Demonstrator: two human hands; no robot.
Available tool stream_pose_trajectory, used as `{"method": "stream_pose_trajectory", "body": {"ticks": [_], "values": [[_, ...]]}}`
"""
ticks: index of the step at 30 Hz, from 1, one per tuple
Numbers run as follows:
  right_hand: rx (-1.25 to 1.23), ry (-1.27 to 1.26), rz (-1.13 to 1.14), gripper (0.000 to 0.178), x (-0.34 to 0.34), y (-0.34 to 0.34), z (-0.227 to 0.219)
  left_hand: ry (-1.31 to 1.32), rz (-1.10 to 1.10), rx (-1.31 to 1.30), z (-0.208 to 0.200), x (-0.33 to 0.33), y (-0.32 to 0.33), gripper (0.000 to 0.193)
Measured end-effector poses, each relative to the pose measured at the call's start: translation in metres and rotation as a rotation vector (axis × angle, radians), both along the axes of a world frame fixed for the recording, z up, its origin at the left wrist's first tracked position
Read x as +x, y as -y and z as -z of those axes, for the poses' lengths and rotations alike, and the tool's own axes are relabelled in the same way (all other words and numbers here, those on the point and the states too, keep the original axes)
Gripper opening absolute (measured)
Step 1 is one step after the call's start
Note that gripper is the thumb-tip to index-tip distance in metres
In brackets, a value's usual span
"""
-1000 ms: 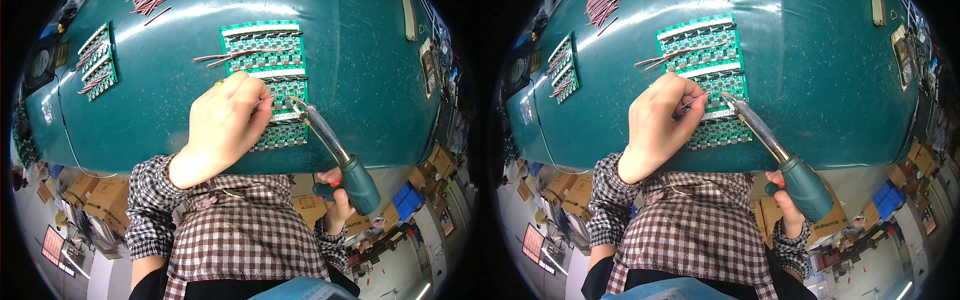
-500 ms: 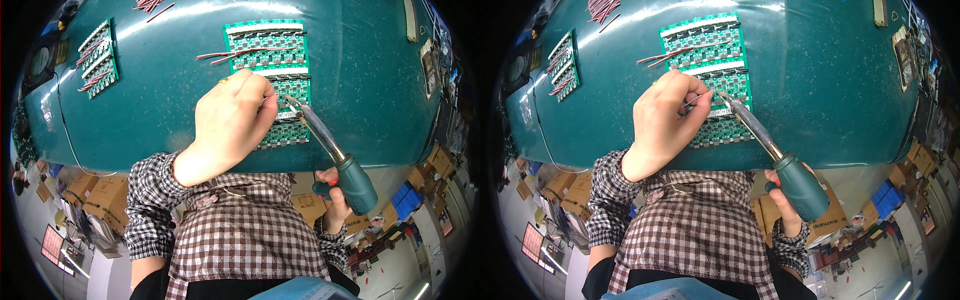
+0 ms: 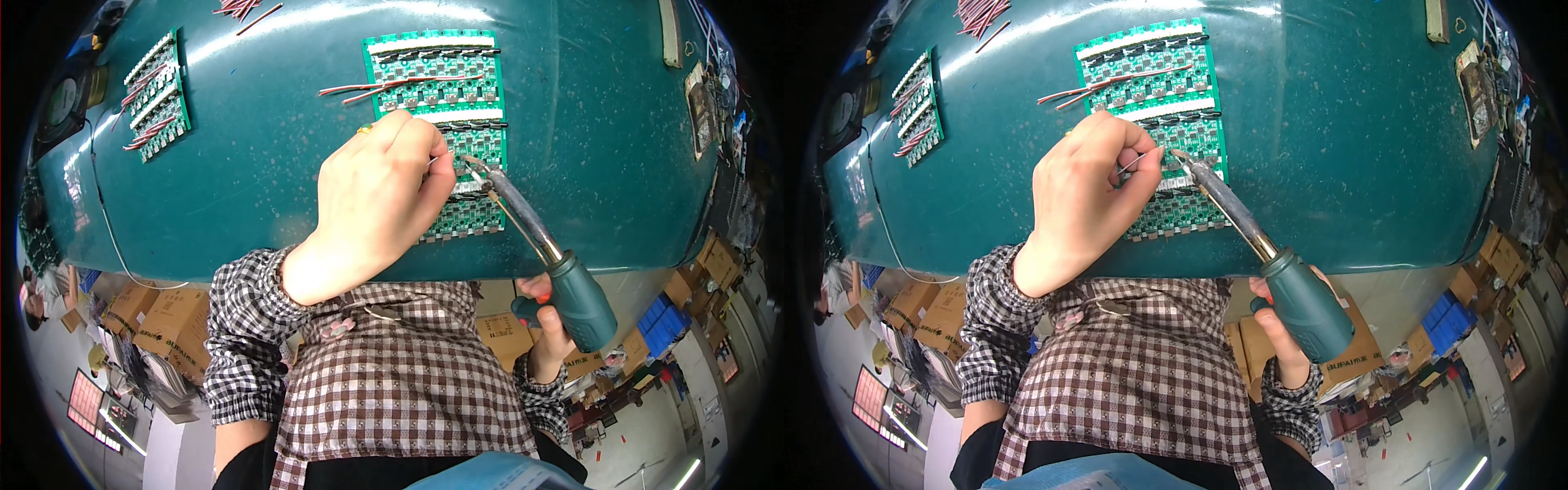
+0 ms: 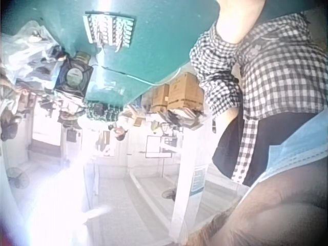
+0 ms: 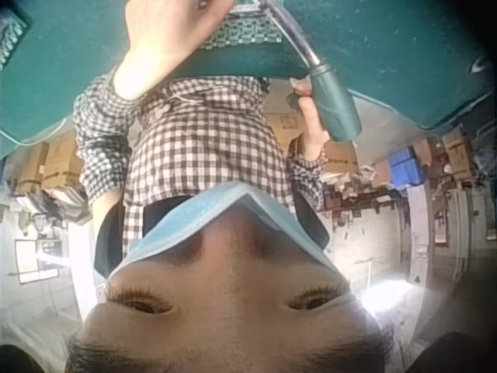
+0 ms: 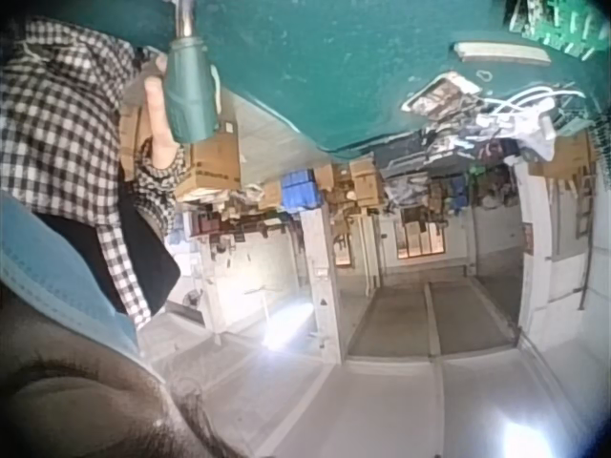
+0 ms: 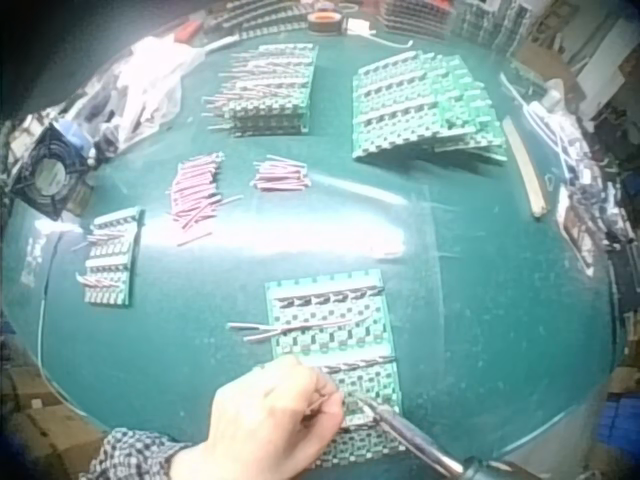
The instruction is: The person places wires onto circuit boards by hand, solders the connections using a soldering iron, and lifts the board to turn it over.
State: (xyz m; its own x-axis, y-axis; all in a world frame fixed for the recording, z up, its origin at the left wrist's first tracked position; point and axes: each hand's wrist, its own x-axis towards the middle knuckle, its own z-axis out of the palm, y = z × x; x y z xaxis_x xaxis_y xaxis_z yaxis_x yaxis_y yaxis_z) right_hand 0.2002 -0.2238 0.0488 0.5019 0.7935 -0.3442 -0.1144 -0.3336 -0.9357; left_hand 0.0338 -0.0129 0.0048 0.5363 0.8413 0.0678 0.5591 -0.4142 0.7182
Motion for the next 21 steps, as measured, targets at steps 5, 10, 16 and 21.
{"method": "stream_pose_trajectory", "body": {"ticks": [5, 10, 16, 21], "values": [[0.009, 0.058, -0.020, 0.050, -0.0003, -0.0024, -0.0005, 0.011, -0.003, 0.021, 0.0013, 0.0003, 0.0001, 0.013], [-0.007, 0.133, -0.027, 0.048, 0.0002, -0.0014, 0.0002, 0.014, -0.008, 0.019, 0.0017, 0.0002, 0.0011, 0.014], [-0.005, 0.135, -0.028, 0.048, -0.0007, -0.0009, 0.0009, 0.021, -0.017, 0.021, 0.0022, 0.0008, 0.0013, 0.015], [-0.012, 0.125, -0.037, 0.048, -0.0005, -0.0023, 0.0005, 0.036, -0.026, 0.028, 0.0033, 0.0013, 0.0017, 0.015]]}}
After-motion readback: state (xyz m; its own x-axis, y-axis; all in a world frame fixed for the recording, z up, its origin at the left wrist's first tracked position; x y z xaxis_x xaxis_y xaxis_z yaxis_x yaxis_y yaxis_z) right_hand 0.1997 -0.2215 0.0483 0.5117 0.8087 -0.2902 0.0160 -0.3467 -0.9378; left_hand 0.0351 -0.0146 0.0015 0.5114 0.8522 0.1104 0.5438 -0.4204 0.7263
